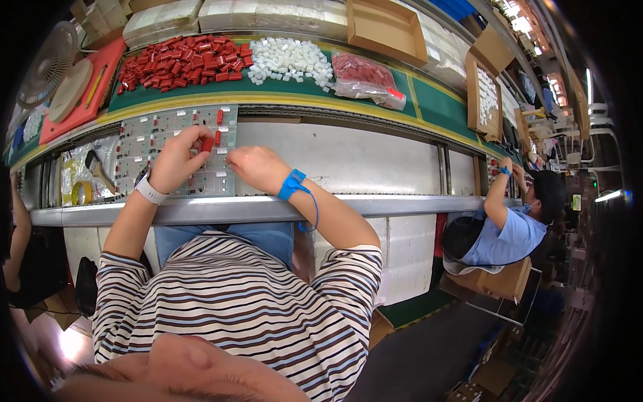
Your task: The person manually places and inserts electronic components onto a printed circuit board (PCB) on an assembly line.
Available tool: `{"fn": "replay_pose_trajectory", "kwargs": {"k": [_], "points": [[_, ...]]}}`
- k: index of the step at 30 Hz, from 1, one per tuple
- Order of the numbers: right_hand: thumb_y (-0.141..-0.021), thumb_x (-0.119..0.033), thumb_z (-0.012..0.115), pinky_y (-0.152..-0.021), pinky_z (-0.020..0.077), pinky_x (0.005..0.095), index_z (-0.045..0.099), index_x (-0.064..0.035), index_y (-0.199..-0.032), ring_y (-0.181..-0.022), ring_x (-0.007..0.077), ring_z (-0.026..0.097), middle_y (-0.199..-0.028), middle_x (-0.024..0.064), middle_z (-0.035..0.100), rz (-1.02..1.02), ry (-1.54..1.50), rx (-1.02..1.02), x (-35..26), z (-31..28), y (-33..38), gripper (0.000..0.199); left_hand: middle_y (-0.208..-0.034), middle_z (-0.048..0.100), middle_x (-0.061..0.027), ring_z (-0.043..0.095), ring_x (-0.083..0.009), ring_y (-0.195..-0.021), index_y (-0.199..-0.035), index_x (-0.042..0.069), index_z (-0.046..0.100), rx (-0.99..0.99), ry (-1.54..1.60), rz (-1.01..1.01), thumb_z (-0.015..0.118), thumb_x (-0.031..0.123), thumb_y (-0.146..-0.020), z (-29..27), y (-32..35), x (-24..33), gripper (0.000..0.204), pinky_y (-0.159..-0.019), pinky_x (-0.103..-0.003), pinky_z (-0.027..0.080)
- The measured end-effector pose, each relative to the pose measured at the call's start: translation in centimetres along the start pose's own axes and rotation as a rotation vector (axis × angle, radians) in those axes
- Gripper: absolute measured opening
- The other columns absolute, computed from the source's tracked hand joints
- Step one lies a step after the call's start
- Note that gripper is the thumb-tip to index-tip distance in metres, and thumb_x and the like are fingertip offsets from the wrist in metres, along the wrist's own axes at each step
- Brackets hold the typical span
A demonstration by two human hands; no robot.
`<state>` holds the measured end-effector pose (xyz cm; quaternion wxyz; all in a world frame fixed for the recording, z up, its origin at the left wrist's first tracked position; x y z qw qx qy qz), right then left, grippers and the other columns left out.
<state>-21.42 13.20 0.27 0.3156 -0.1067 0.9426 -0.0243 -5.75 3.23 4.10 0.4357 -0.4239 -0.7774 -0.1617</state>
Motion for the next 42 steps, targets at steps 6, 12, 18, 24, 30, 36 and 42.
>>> {"fn": "replay_pose_trajectory", "kwargs": {"k": [6,12,18,24,30,36,42], "points": [[-0.080,-0.012,0.057,-0.068,0.0494,0.0399,0.059,-0.0076,-0.091,-0.079,0.0310,0.061,-0.083,0.0118,0.063,-0.032,0.060,0.004,-0.2,0.3,0.1,0.012,-0.088,0.058,-0.0086,0.059,-0.0209,-0.075,-0.101,0.004,0.057,-0.111,-0.232,-0.019,0.064,0.003,-0.070,0.1,0.7,-0.3,0.032,-0.064,-0.031,0.048],[-0.077,-0.014,0.062,-0.066,0.0494,0.0380,0.057,-0.0065,-0.092,-0.075,0.0300,0.061,-0.081,0.0125,0.063,0.048,-0.030,-0.029,-0.6,-1.0,-0.5,0.018,-0.089,0.058,-0.0097,0.057,-0.0299,-0.081,-0.094,0.007,0.058,-0.070,-0.420,0.195,0.068,0.011,-0.068,0.7,1.2,-0.6,0.029,-0.070,-0.037,0.047],[-0.077,-0.013,0.062,-0.071,0.0473,0.0385,0.060,-0.0050,-0.089,-0.081,0.0306,0.058,-0.084,0.0137,0.059,0.030,0.136,0.252,4.3,-5.6,-3.9,0.015,-0.089,0.058,-0.0097,0.057,-0.0296,-0.085,-0.093,0.006,0.058,-0.136,-0.483,0.113,0.068,0.012,-0.068,0.9,1.1,-0.5,0.027,-0.071,-0.038,0.047],[-0.070,-0.011,0.061,-0.068,0.0488,0.0399,0.063,-0.0100,-0.084,-0.084,0.0304,0.056,-0.086,0.0109,0.058,0.177,0.639,0.664,10.7,-5.5,-6.0,0.014,-0.087,0.057,-0.0096,0.056,-0.0293,-0.084,-0.091,0.005,0.058,-0.138,-0.512,0.147,0.067,0.012,-0.068,1.3,0.8,-0.4,0.025,-0.071,-0.037,0.047],[-0.070,-0.003,0.054,-0.069,0.0482,0.0387,0.063,-0.0062,-0.078,-0.079,0.0303,0.055,-0.080,0.0114,0.057,0.079,0.551,0.614,11.1,-5.0,-6.2,0.013,-0.086,0.057,-0.0103,0.056,-0.0298,-0.082,-0.092,0.005,0.057,-0.132,-0.539,0.142,0.067,0.011,-0.068,1.4,0.9,0.2,0.027,-0.070,-0.037,0.047],[-0.069,-0.002,0.053,-0.070,0.0480,0.0379,0.060,-0.0046,-0.073,-0.079,0.0308,0.055,-0.077,0.0121,0.055,0.059,0.562,0.623,11.1,-5.3,-6.1,0.008,-0.086,0.058,-0.0109,0.056,-0.0298,-0.082,-0.095,0.005,0.058,-0.167,-0.572,0.200,0.067,0.009,-0.070,1.2,1.0,0.4,0.027,-0.071,-0.038,0.047],[-0.069,-0.004,0.054,-0.067,0.0483,0.0374,0.060,-0.0053,-0.071,-0.077,0.0289,0.056,-0.077,0.0110,0.055,0.086,0.637,0.613,10.8,-5.5,-5.9,0.007,-0.094,0.061,-0.0084,0.058,-0.0280,-0.087,-0.094,0.004,0.063,-0.149,-0.533,0.251,0.065,0.008,-0.071,1.0,1.3,0.3,0.023,-0.072,-0.036,0.049]]}}
Point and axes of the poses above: each hand's wrist, its own y-axis away from the middle knuckle, its own z-axis out of the palm, x = y × z, the point moved 2 cm from there along -y, towards the middle knuckle
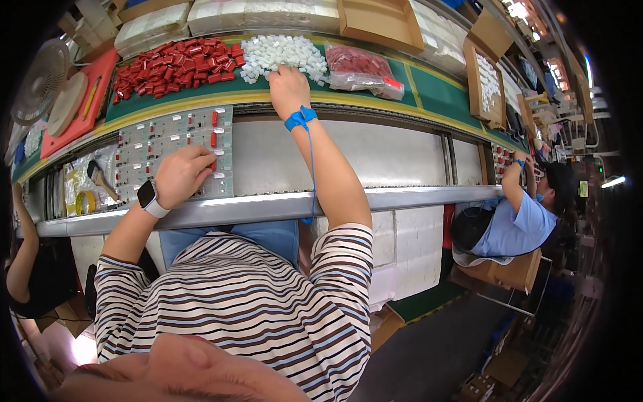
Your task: The person manually places and inserts electronic components onto a printed circuit board (PCB) on an assembly line.
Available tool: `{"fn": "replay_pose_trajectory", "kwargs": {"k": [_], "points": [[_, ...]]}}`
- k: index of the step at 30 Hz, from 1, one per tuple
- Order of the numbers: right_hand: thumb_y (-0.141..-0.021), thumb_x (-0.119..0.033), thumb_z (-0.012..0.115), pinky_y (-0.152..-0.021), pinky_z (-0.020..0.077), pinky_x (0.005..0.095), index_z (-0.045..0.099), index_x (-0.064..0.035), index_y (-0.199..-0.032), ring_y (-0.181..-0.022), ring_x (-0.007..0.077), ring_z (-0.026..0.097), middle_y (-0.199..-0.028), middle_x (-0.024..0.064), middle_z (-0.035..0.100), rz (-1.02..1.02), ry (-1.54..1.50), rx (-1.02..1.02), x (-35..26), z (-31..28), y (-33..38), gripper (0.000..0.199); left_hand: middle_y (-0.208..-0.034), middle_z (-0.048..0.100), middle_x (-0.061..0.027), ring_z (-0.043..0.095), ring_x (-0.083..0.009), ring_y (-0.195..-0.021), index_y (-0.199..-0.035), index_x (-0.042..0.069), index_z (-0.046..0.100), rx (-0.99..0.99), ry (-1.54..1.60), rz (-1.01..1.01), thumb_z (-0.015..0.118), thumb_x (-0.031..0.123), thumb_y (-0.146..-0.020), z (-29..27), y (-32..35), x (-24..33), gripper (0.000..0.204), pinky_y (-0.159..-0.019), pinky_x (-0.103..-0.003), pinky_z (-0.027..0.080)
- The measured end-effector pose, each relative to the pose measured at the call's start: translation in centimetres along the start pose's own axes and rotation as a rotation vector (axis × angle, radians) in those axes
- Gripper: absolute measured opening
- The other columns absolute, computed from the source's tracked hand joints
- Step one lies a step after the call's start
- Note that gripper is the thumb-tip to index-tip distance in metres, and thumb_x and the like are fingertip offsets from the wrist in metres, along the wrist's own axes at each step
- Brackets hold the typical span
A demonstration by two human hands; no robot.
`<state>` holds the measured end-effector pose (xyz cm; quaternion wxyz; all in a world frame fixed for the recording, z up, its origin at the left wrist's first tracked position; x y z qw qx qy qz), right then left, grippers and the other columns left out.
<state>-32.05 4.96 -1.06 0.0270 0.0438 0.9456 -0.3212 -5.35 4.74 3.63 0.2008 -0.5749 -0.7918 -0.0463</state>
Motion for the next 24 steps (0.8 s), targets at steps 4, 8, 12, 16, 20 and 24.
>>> {"fn": "replay_pose_trajectory", "kwargs": {"k": [4,8,12,16,20,24], "points": [[-0.070,-0.005,0.054,-0.066,0.0482,0.0377,0.061,-0.0059,-0.072,-0.078,0.0288,0.056,-0.078,0.0102,0.056,0.015,0.017,-0.043,0.2,-0.1,0.2,0.007,-0.092,0.061,-0.0077,0.059,-0.0279,-0.085,-0.093,0.005,0.063,-0.015,-0.004,0.019,0.063,0.009,-0.073,0.2,-0.2,0.0,0.020,-0.071,-0.036,0.049],[-0.070,-0.004,0.055,-0.067,0.0478,0.0386,0.061,-0.0065,-0.075,-0.079,0.0291,0.056,-0.079,0.0100,0.056,0.050,0.044,-0.048,0.6,-0.1,0.5,0.008,-0.090,0.059,-0.0093,0.058,-0.0293,-0.083,-0.096,0.006,0.063,-0.042,0.107,-0.003,0.061,0.013,-0.077,-1.1,-1.4,-0.4,0.020,-0.069,-0.037,0.048],[-0.072,-0.003,0.056,-0.067,0.0472,0.0399,0.062,-0.0062,-0.081,-0.080,0.0309,0.056,-0.080,0.0115,0.056,0.086,-0.016,-0.010,-0.8,-1.4,0.1,0.012,-0.092,0.057,-0.0114,0.059,-0.0305,-0.082,-0.092,0.006,0.060,0.178,-0.046,-0.149,0.058,0.018,-0.081,-0.9,-5.5,-6.4,0.017,-0.067,-0.038,0.048],[-0.077,-0.004,0.053,-0.069,0.0468,0.0413,0.061,-0.0061,-0.088,-0.078,0.0342,0.055,-0.082,0.0147,0.055,0.087,-0.339,-0.082,-4.2,-3.9,0.7,0.014,-0.089,0.057,-0.0114,0.059,-0.0296,-0.081,-0.088,0.005,0.058,0.296,-0.313,-0.243,0.058,0.020,-0.081,-0.8,-8.9,-9.3,0.017,-0.065,-0.039,0.049],[-0.079,-0.007,0.058,-0.069,0.0481,0.0383,0.061,-0.0058,-0.088,-0.079,0.0328,0.057,-0.087,0.0132,0.057,0.072,-0.541,-0.161,-8.0,-6.4,3.7,0.009,-0.088,0.058,-0.0109,0.061,-0.0264,-0.079,-0.084,0.005,0.058,0.244,-0.473,-0.265,0.058,0.017,-0.078,-0.1,-10.2,-10.3,0.014,-0.064,-0.038,0.051],[-0.078,-0.007,0.060,-0.068,0.0486,0.0354,0.061,-0.0061,-0.087,-0.077,0.0310,0.058,-0.086,0.0110,0.058,0.024,-0.692,-0.293,-10.3,-8.0,6.8,0.009,-0.089,0.060,-0.0108,0.062,-0.0255,-0.079,-0.083,0.005,0.060,0.238,-0.517,-0.297,0.056,0.011,-0.075,0.2,-10.6,-10.4,0.010,-0.062,-0.037,0.053]]}}
Point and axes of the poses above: each hand's wrist, its own y-axis away from the middle knuckle, its own z-axis out of the palm, x = y × z, the point moved 2 cm from there along -y, towards the middle knuckle
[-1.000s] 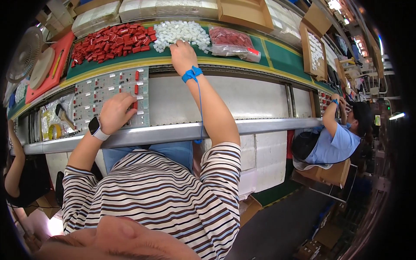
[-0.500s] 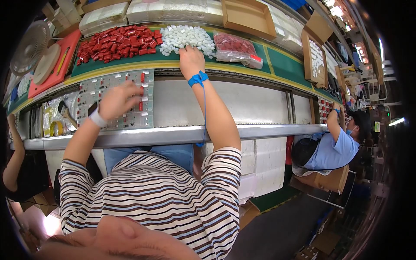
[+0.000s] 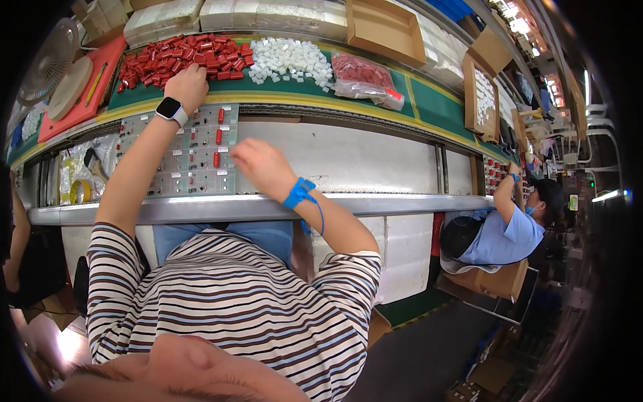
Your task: The person manually places and inserts electronic components onto a printed circuit board (PCB) on an assembly line.
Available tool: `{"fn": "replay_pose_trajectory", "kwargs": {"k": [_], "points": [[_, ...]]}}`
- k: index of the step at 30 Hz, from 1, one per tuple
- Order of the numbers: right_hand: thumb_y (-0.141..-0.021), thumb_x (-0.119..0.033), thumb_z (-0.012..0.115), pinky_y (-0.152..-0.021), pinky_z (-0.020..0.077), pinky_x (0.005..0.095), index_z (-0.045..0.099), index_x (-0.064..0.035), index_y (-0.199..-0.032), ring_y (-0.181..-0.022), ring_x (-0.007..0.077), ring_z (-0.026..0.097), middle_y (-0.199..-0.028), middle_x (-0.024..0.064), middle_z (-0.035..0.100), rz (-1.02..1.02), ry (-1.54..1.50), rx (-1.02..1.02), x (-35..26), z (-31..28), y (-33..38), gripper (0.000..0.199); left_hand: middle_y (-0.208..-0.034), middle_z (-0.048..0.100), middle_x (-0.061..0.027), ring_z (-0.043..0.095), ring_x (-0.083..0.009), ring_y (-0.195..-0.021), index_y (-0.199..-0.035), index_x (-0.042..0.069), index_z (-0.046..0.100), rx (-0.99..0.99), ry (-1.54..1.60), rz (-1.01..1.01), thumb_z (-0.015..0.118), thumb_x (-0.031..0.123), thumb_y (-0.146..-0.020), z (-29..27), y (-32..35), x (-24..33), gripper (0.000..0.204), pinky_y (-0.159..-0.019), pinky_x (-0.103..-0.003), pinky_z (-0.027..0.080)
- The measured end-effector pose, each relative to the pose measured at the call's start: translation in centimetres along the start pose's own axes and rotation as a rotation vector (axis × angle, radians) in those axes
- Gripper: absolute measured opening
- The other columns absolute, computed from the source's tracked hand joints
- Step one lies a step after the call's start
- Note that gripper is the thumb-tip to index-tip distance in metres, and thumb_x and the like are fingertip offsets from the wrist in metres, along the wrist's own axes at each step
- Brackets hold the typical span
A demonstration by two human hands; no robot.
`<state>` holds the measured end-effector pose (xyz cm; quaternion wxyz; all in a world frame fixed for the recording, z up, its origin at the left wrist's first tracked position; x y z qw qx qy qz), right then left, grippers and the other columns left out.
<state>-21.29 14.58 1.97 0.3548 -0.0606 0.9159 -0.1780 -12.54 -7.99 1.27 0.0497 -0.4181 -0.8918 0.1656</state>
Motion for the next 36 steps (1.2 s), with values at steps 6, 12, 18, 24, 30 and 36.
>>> {"fn": "replay_pose_trajectory", "kwargs": {"k": [6,12,18,24,30,36], "points": [[-0.078,-0.006,0.059,-0.067,0.0481,0.0355,0.059,-0.0046,-0.086,-0.075,0.0286,0.058,-0.082,0.0104,0.058,-0.004,-0.111,-0.152,-1.0,1.3,2.0,0.009,-0.084,0.057,-0.0101,0.060,-0.0275,-0.076,-0.082,0.006,0.056,0.112,0.029,0.002,0.056,0.013,-0.074,-0.3,0.7,-0.6,0.010,-0.064,-0.038,0.051],[-0.077,-0.006,0.057,-0.070,0.0473,0.0376,0.057,-0.0031,-0.083,-0.078,0.0294,0.057,-0.083,0.0111,0.059,0.067,-0.160,-0.256,-1.1,1.3,2.3,0.007,-0.081,0.063,-0.0118,0.062,-0.0281,-0.071,-0.085,0.003,0.058,0.124,0.307,-0.094,0.054,0.015,-0.081,-3.0,2.6,-0.8,0.013,-0.062,-0.038,0.050],[-0.076,-0.006,0.057,-0.072,0.0467,0.0377,0.057,-0.0036,-0.083,-0.081,0.0295,0.057,-0.083,0.0111,0.058,-0.013,-0.097,-0.264,-1.1,1.6,2.5,0.007,-0.083,0.064,-0.0096,0.064,-0.0164,-0.067,-0.098,0.004,0.062,-0.001,0.945,-0.144,0.057,0.010,-0.083,-6.0,6.4,0.8,0.017,-0.058,-0.027,0.049],[-0.075,-0.011,0.059,-0.074,0.0463,0.0386,0.058,-0.0044,-0.084,-0.083,0.0305,0.056,-0.084,0.0114,0.058,-0.027,-0.123,-0.282,-1.5,0.2,1.1,0.011,-0.084,0.059,-0.0050,0.060,-0.0114,-0.067,-0.100,0.000,0.053,-0.321,1.343,-0.275,0.056,0.004,-0.083,-6.9,10.9,2.0,0.018,-0.058,-0.022,0.047],[-0.076,-0.013,0.062,-0.073,0.0480,0.0374,0.060,-0.0058,-0.092,-0.080,0.0299,0.058,-0.087,0.0124,0.058,0.105,0.229,-0.063,4.6,-2.6,-5.6,0.019,-0.075,0.057,-0.0068,0.057,-0.0158,-0.064,-0.098,0.003,0.055,-0.381,1.031,-0.034,0.062,0.001,-0.073,-8.4,14.2,3.4,0.027,-0.058,-0.026,0.047],[-0.072,-0.018,0.066,-0.066,0.0495,0.0413,0.064,-0.0076,-0.079,-0.079,0.0323,0.058,-0.084,0.0141,0.057,0.186,0.730,0.299,11.4,-0.9,-9.2,0.012,-0.084,0.061,-0.0096,0.060,-0.0269,-0.072,-0.093,0.005,0.059,-0.307,0.598,0.238,0.065,0.012,-0.071,-8.4,15.2,5.1,0.024,-0.063,-0.035,0.049]]}}
Point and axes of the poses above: each hand's wrist, its own y-axis away from the middle knuckle, its own z-axis out of the palm, x = y × z, the point moved 2 cm from there along -y, towards the middle knuckle
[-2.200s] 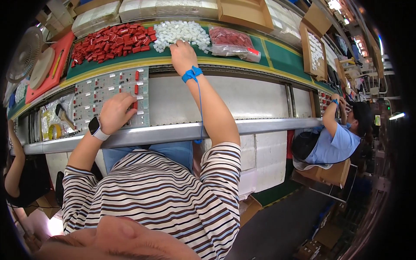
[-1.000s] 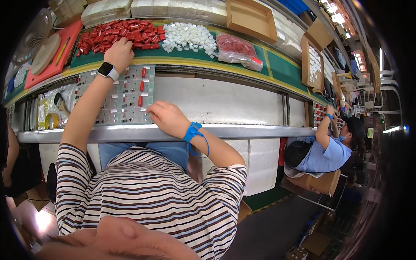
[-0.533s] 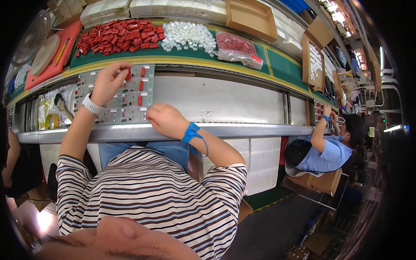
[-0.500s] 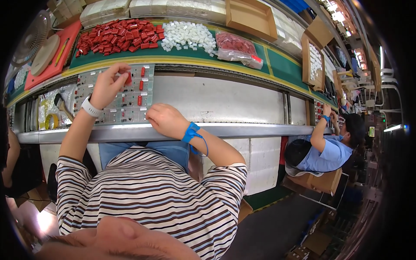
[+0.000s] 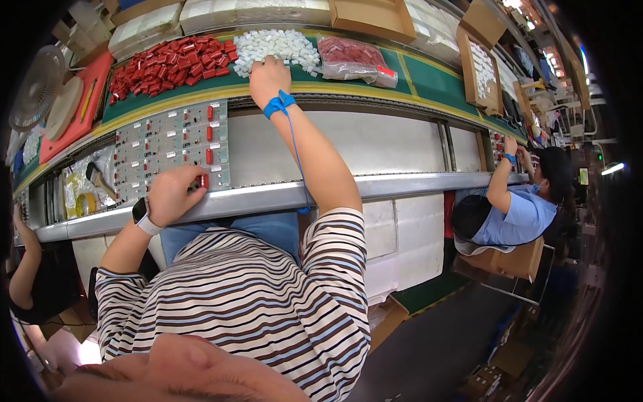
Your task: The person manually places and inserts electronic components onto a printed circuit board (PCB) on an assembly line.
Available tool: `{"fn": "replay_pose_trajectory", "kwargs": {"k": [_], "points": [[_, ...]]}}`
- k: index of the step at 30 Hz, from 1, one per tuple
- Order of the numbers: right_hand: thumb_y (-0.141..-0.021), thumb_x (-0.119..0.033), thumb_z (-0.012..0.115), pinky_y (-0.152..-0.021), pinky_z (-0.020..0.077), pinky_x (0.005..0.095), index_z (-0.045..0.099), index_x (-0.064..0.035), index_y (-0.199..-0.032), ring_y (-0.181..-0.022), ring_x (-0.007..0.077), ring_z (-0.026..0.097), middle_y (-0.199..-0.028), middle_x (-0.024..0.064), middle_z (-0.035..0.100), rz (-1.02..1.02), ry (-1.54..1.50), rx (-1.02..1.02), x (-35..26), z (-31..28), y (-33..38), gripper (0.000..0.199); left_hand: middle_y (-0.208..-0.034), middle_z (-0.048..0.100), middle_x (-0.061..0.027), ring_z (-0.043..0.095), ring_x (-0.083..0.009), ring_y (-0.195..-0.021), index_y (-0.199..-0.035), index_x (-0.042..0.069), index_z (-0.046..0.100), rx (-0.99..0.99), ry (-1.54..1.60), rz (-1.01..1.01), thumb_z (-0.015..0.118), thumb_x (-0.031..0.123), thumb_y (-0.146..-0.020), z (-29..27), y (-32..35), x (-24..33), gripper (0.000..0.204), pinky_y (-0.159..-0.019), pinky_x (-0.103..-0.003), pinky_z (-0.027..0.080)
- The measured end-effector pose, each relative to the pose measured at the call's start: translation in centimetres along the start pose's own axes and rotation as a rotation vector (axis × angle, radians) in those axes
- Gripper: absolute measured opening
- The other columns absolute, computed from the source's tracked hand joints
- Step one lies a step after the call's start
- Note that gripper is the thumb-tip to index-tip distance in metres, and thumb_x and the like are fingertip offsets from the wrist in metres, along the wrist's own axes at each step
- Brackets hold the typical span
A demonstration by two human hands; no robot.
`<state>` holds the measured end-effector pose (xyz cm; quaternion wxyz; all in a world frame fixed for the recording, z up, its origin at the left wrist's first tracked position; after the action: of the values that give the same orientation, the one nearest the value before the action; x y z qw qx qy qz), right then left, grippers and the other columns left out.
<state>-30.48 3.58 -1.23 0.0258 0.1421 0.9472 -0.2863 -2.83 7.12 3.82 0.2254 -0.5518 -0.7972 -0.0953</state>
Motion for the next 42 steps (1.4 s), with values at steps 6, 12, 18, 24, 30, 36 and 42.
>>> {"fn": "replay_pose_trajectory", "kwargs": {"k": [6,12,18,24,30,36,42], "points": [[-0.073,-0.016,0.064,-0.064,0.0498,0.0409,0.064,-0.0074,-0.076,-0.076,0.0321,0.059,-0.083,0.0138,0.057,-0.033,-0.027,-0.004,0.3,0.4,0.2,0.009,-0.083,0.058,-0.0094,0.059,-0.0277,-0.076,-0.091,0.005,0.058,0.025,-0.011,0.044,0.064,0.012,-0.069,0.1,-0.4,0.3,0.023,-0.064,-0.037,0.050],[-0.074,-0.016,0.063,-0.064,0.0499,0.0412,0.064,-0.0069,-0.075,-0.076,0.0319,0.059,-0.082,0.0137,0.057,-0.022,-0.011,-0.028,0.5,0.2,0.3,0.009,-0.088,0.059,-0.0104,0.058,-0.0290,-0.078,-0.093,0.004,0.059,-0.018,-0.050,0.036,0.065,0.012,-0.070,0.2,-0.5,0.3,0.025,-0.065,-0.036,0.049],[-0.073,-0.012,0.059,-0.066,0.0487,0.0390,0.065,-0.0060,-0.073,-0.076,0.0299,0.059,-0.079,0.0138,0.057,-0.003,-0.050,-0.024,0.4,-0.4,0.5,0.009,-0.084,0.058,-0.0106,0.058,-0.0296,-0.077,-0.091,0.004,0.058,-0.043,-0.101,0.040,0.064,0.011,-0.070,0.1,-0.7,0.6,0.023,-0.064,-0.037,0.048],[-0.072,-0.012,0.059,-0.067,0.0484,0.0394,0.065,-0.0054,-0.073,-0.077,0.0308,0.059,-0.079,0.0144,0.057,-0.004,-0.066,-0.024,0.4,-0.5,0.6,0.009,-0.079,0.056,-0.0097,0.059,-0.0275,-0.073,-0.079,0.004,0.057,-0.019,-0.186,0.078,0.062,0.012,-0.068,0.3,-1.1,1.0,0.015,-0.061,-0.037,0.049],[-0.073,-0.012,0.059,-0.069,0.0480,0.0405,0.065,-0.0057,-0.073,-0.079,0.0310,0.058,-0.081,0.0145,0.058,0.017,-0.081,-0.049,0.5,-0.6,0.7,0.009,-0.078,0.057,-0.0101,0.059,-0.0266,-0.073,-0.075,0.004,0.057,-0.055,-0.273,0.076,0.063,0.013,-0.068,0.7,-1.3,1.5,0.014,-0.062,-0.035,0.050],[-0.076,-0.018,0.064,-0.067,0.0492,0.0414,0.065,-0.0065,-0.078,-0.078,0.0321,0.059,-0.084,0.0136,0.058,0.024,-0.068,-0.070,0.6,-0.6,0.7,0.011,-0.081,0.057,-0.0110,0.059,-0.0284,-0.076,-0.085,0.003,0.058,-0.154,-0.262,0.111,0.063,0.012,-0.068,0.7,-1.8,0.9,0.020,-0.065,-0.037,0.049],[-0.075,-0.018,0.064,-0.067,0.0495,0.0408,0.065,-0.0068,-0.076,-0.078,0.0318,0.059,-0.083,0.0133,0.058,0.004,-0.076,-0.042,0.7,-0.4,0.6,0.011,-0.076,0.057,-0.0119,0.060,-0.0277,-0.073,-0.074,0.002,0.057,-0.180,-0.207,0.233,0.064,0.012,-0.067,0.3,-2.4,0.7,0.014,-0.064,-0.036,0.050]]}}
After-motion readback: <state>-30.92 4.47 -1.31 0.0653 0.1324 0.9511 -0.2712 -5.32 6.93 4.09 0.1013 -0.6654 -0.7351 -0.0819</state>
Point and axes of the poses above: each hand's wrist, its own y-axis away from the middle knuckle, its own z-axis out of the palm, x = y × z, the point moved 2 cm from there along -y, towards the middle knuckle
